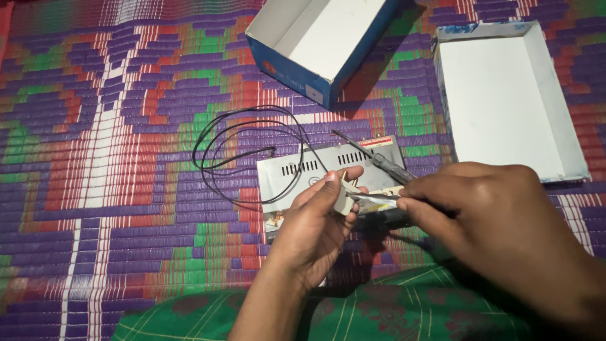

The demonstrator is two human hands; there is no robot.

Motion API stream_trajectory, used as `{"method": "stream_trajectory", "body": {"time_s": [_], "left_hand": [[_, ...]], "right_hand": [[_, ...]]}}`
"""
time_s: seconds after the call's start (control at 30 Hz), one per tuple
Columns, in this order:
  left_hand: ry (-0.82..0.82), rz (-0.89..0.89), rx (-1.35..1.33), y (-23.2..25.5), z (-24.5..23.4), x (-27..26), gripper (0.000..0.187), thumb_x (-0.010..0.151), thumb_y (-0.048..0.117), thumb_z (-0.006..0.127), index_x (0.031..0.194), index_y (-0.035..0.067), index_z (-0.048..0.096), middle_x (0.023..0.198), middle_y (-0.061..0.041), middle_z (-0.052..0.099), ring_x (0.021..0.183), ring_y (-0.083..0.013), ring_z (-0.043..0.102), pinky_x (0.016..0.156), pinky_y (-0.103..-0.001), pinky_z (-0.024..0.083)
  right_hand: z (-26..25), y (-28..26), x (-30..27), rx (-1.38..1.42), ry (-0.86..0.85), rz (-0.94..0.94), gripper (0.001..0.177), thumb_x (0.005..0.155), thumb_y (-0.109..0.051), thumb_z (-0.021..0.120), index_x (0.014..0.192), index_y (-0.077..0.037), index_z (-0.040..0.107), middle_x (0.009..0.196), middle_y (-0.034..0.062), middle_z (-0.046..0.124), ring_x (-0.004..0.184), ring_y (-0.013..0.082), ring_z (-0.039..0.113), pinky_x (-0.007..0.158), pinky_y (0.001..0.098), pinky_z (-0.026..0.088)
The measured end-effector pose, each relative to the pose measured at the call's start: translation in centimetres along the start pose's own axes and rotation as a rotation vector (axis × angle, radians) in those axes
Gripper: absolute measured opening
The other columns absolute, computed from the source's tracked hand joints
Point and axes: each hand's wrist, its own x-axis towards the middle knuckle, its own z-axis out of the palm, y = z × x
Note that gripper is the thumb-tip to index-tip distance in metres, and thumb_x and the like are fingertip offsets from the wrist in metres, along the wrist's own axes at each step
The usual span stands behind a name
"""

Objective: The person uses a screwdriver to disassemble a white plastic power adapter and an orange electrical connector. They remove screws, separate the plastic housing, and manipulate the internal wires and components.

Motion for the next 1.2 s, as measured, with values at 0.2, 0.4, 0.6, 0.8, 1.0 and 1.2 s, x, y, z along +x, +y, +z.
{"method": "stream_trajectory", "body": {"time_s": [0.2,0.4,0.6,0.8,1.0,1.2], "left_hand": [[0.020,0.006,0.008,0.0,-0.1,0.2,0.043,0.105,0.031,0.054,0.128,-0.005,0.064,0.101,-0.010,0.069,0.086,-0.0127,0.063,0.077,-0.024,0.053],[0.045,-0.008,0.007,0.2,0.0,0.3,0.042,0.105,0.032,0.053,0.125,-0.004,0.064,0.104,-0.013,0.070,0.088,-0.0148,0.064,0.077,-0.025,0.053],[0.100,-0.018,0.015,0.5,0.3,0.2,0.044,0.104,0.033,0.051,0.125,-0.004,0.064,0.107,-0.013,0.070,0.089,-0.0146,0.065,0.078,-0.025,0.055],[0.131,-0.007,-0.008,1.1,0.3,0.2,0.045,0.104,0.033,0.051,0.126,-0.004,0.063,0.109,-0.016,0.070,0.089,-0.0159,0.066,0.077,-0.024,0.056],[0.121,-0.018,0.020,1.1,0.4,0.2,0.048,0.104,0.035,0.050,0.128,-0.005,0.062,0.106,-0.017,0.070,0.085,-0.0146,0.064,0.076,-0.023,0.056],[0.110,-0.015,0.019,1.2,0.4,0.2,0.050,0.104,0.036,0.051,0.130,-0.005,0.061,0.106,-0.019,0.070,0.081,-0.0136,0.061,0.074,-0.023,0.055]], "right_hand": [[-0.1,-0.4,-0.3,0.008,-0.036,-0.014,0.026,0.083,-0.032,0.079,0.101,-0.012,0.078,0.084,0.0063,0.074,0.069,0.0246,0.073,0.063,0.0377,0.057],[-1.1,-0.6,-0.7,0.198,0.007,-0.220,0.044,0.084,-0.015,0.069,0.127,-0.009,0.067,0.112,0.0091,0.067,0.088,0.0205,0.071,0.069,0.0322,0.059],[-1.9,-0.2,-0.7,0.193,0.016,-0.232,0.056,0.081,-0.008,0.063,0.137,-0.006,0.057,0.127,0.0150,0.056,0.101,0.0250,0.067,0.081,0.0365,0.056],[-2.2,0.9,-0.3,0.047,0.024,-0.087,0.046,0.081,-0.030,0.077,0.121,-0.010,0.067,0.149,0.0107,0.054,0.083,0.0193,0.069,0.071,0.0332,0.056],[-1.9,1.1,0.1,0.141,0.104,-0.129,0.021,0.082,-0.023,0.079,0.101,-0.014,0.077,0.142,0.0079,0.063,0.084,0.0109,0.077,0.068,0.0264,0.057],[-1.6,0.2,-0.2,0.009,0.233,-0.160,0.030,0.073,-0.008,0.079,0.101,-0.018,0.082,0.109,0.0075,0.067,0.081,0.0177,0.068,0.066,0.0279,0.057]]}}
